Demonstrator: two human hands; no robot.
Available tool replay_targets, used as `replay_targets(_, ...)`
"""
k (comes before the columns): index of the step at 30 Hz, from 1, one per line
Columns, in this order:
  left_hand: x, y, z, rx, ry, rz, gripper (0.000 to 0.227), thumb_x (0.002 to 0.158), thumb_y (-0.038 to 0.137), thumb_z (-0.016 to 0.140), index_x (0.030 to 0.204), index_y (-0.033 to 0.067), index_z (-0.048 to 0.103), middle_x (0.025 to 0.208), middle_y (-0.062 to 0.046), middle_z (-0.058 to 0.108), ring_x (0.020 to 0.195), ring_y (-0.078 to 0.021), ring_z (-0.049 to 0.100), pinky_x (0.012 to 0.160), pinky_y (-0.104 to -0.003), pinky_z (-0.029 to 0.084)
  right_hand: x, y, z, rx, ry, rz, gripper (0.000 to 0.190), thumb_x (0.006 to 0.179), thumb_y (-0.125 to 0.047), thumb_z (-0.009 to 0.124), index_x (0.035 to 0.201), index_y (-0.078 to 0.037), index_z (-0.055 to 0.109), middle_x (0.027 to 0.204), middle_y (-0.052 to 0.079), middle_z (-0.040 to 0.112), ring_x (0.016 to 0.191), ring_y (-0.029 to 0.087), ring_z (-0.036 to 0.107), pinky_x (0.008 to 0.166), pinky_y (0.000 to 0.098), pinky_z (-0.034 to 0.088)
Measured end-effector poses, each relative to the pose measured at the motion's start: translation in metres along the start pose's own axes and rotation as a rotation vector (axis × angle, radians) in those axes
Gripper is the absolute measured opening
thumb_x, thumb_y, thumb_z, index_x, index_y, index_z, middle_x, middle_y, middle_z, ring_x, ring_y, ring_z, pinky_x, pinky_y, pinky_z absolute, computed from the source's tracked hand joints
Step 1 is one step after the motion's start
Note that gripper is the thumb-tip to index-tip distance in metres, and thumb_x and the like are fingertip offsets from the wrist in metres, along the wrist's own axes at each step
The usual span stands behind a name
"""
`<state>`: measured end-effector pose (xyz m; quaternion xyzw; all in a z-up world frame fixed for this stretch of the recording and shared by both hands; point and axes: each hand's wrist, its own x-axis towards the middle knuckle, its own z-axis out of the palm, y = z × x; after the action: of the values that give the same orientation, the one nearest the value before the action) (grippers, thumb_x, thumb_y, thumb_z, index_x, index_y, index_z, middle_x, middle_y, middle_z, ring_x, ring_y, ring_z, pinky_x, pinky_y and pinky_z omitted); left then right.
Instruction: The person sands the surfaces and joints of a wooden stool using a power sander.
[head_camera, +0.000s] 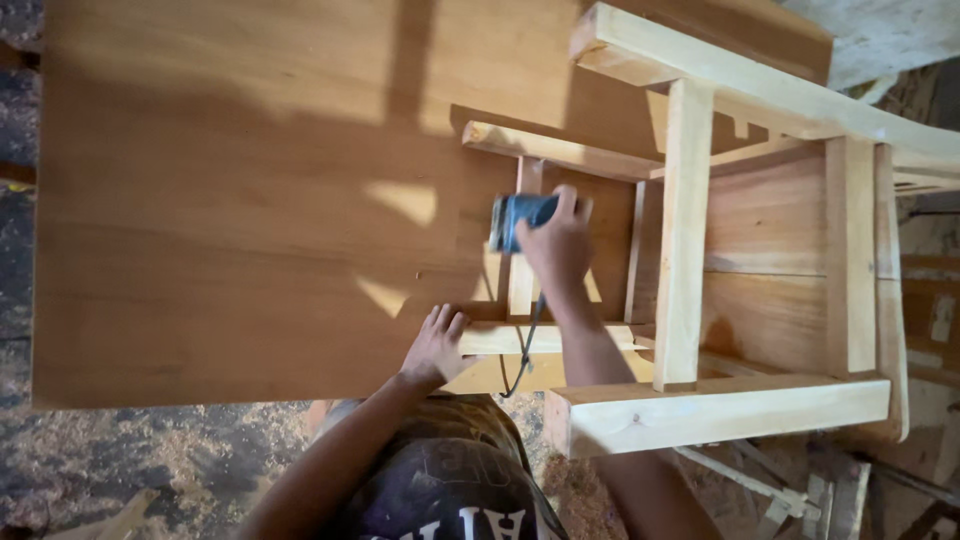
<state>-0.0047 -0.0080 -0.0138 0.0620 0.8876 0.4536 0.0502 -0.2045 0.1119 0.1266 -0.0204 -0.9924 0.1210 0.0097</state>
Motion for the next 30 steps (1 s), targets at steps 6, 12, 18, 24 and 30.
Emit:
replay_targets(6,0.001,0.006,-0.008,0.031,-0.104,-0.058,0.075,0.079,0.048,0.079,0.127,-0.0036,0.053,0.130,-0.027,0.048,0.129,-0.0459,0.042,0.113,-0.052,0.033,0.051,-0.016,0.000,-0.052,0.120,0.024,0.063,0.071,-0.030,0.083,0.124,-0.014,0.054,0.117,0.017,0.060,0.098,0.040,0.068,0.074,0.0555,0.057)
replay_targets(12,0.002,0.011,-0.016,-0.044,-0.041,-0.032,0.070,0.074,0.041,0.085,0.122,-0.0010,0.055,0.125,-0.024,0.051,0.124,-0.0445,0.045,0.110,-0.052,0.037,0.011,0.001,-0.007,0.028,-0.023,0.040,0.065,0.073,-0.031,0.080,0.129,-0.016,0.051,0.119,0.017,0.059,0.098,0.037,0.070,0.081,0.0510,0.060)
replay_targets(18,0.002,0.012,-0.020,-0.076,0.081,0.085,0.066,0.069,0.035,0.087,0.117,0.0005,0.058,0.119,-0.021,0.053,0.114,-0.0432,0.050,0.101,-0.052,0.044,-0.078,0.023,-0.014,0.005,0.059,-0.019,0.057,0.071,-0.032,0.083,0.119,-0.017,0.056,0.115,0.015,0.062,0.093,0.036,0.071,0.075,0.0493,0.061)
replay_targets(24,0.003,0.010,-0.017,-0.085,0.025,0.032,0.064,0.070,0.037,0.085,0.116,0.0003,0.059,0.117,-0.021,0.053,0.116,-0.0433,0.050,0.104,-0.052,0.043,-0.061,0.026,-0.008,-0.041,0.070,-0.052,0.059,0.074,-0.034,0.081,0.122,-0.015,0.053,0.114,0.013,0.062,0.095,0.034,0.071,0.078,0.0479,0.061)
replay_targets(30,0.003,0.004,-0.005,0.016,0.083,0.081,0.075,0.074,0.045,0.088,0.119,-0.0059,0.057,0.124,-0.027,0.052,0.123,-0.0481,0.045,0.108,-0.055,0.035,0.010,0.006,-0.008,0.041,-0.036,0.074,0.061,0.072,-0.029,0.078,0.124,-0.014,0.050,0.121,0.019,0.058,0.096,0.039,0.070,0.074,0.0520,0.061)
